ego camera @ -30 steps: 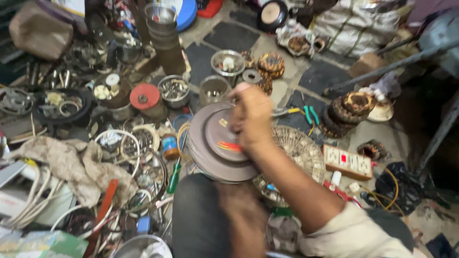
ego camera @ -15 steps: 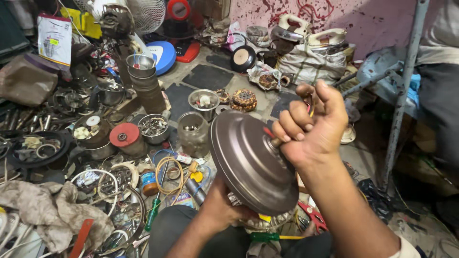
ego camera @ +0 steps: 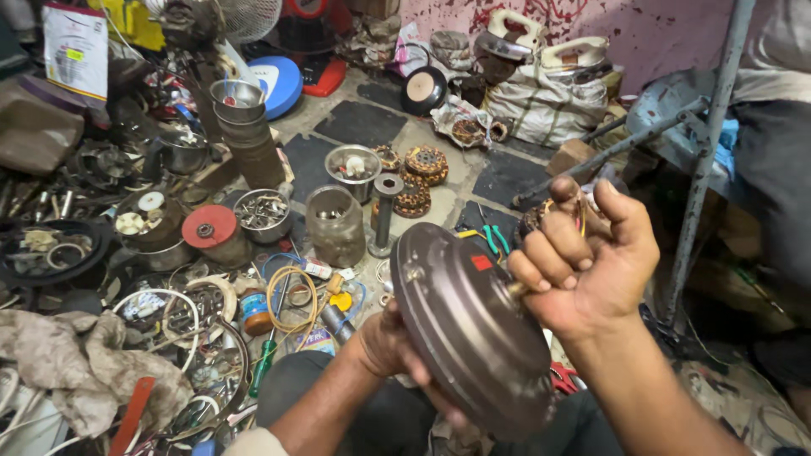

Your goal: The person disassembles a ceiling fan motor casing using a screwdriver to remove screws and a hammer with a metal rod to separate the metal components.

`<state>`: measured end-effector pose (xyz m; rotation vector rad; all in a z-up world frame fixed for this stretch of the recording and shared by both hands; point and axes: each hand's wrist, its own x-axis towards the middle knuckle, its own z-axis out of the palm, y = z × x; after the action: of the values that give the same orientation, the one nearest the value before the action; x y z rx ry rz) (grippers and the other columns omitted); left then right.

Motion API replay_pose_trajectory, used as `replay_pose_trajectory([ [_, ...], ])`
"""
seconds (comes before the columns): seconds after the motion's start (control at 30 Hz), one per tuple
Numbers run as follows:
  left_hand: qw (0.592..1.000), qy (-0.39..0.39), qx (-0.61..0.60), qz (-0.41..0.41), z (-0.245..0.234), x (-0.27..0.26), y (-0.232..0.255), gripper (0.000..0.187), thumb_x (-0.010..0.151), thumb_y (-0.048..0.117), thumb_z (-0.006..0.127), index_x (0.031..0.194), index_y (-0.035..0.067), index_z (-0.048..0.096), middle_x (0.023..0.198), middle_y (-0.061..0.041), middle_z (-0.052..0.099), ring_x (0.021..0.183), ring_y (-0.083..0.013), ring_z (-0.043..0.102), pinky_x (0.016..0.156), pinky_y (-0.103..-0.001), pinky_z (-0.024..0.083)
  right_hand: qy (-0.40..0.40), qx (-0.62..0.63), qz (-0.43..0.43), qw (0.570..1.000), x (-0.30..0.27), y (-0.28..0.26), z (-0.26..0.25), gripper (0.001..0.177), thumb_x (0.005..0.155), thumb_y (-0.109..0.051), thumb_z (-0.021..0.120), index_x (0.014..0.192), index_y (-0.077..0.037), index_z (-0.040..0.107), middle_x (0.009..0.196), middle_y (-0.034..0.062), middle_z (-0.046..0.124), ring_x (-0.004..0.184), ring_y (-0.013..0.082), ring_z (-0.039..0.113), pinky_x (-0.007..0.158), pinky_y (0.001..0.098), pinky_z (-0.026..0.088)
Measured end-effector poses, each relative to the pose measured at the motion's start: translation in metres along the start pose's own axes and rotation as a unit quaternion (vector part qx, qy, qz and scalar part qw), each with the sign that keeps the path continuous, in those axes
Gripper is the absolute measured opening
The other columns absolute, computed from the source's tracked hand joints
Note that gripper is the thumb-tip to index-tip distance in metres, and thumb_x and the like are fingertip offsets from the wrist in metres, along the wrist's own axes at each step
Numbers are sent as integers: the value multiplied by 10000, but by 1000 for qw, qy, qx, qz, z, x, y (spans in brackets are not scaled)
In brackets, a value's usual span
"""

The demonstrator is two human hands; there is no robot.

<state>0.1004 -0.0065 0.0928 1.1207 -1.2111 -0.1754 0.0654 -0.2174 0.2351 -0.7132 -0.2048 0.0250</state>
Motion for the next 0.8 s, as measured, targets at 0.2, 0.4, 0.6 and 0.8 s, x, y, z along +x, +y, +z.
replay_pose_trajectory([
  [0.2, 956, 51, -149, -246, 28, -41, -97, 951, 943, 779, 485, 1554, 52, 438, 1415, -225, 624, 1096, -407, 697, 783, -507, 600, -33, -22, -2, 999, 16, 3, -9, 351, 1077, -412, 490, 1130, -99, 641, 547, -57, 236, 450, 108, 229, 484, 314, 266],
  [0.4, 786, 53, -463, -406, 3, -107, -103, 1209, 826, 934, 131, 1559, 17, 420, 1344, -329, 642, 1082, -412, 754, 586, -362, 601, -12, -159, 9, 987, 35, 38, -35, 374, 1016, -401, 491, 1166, -85, 625, 524, -39, 236, 409, 114, 243, 439, 339, 284],
  [0.6, 822, 325, -286, -370, -27, -114, -77, 1040, 890, 818, 141, 1535, 55, 428, 1316, -300, 659, 1070, -371, 719, 742, -400, 608, 6, -217, -27, 976, 49, 59, -65, 378, 1034, -371, 500, 1187, -39, 597, 537, -30, 254, 407, 100, 233, 424, 315, 264],
  [0.8, 837, 444, -170, -271, -5, -54, -108, 815, 998, 642, 278, 1547, 49, 388, 1503, -146, 530, 1341, -258, 548, 1076, -401, 433, -4, -248, -38, 968, 58, 83, -97, 399, 1038, -336, 505, 1198, 20, 586, 547, -28, 262, 420, 94, 234, 420, 296, 248],
])
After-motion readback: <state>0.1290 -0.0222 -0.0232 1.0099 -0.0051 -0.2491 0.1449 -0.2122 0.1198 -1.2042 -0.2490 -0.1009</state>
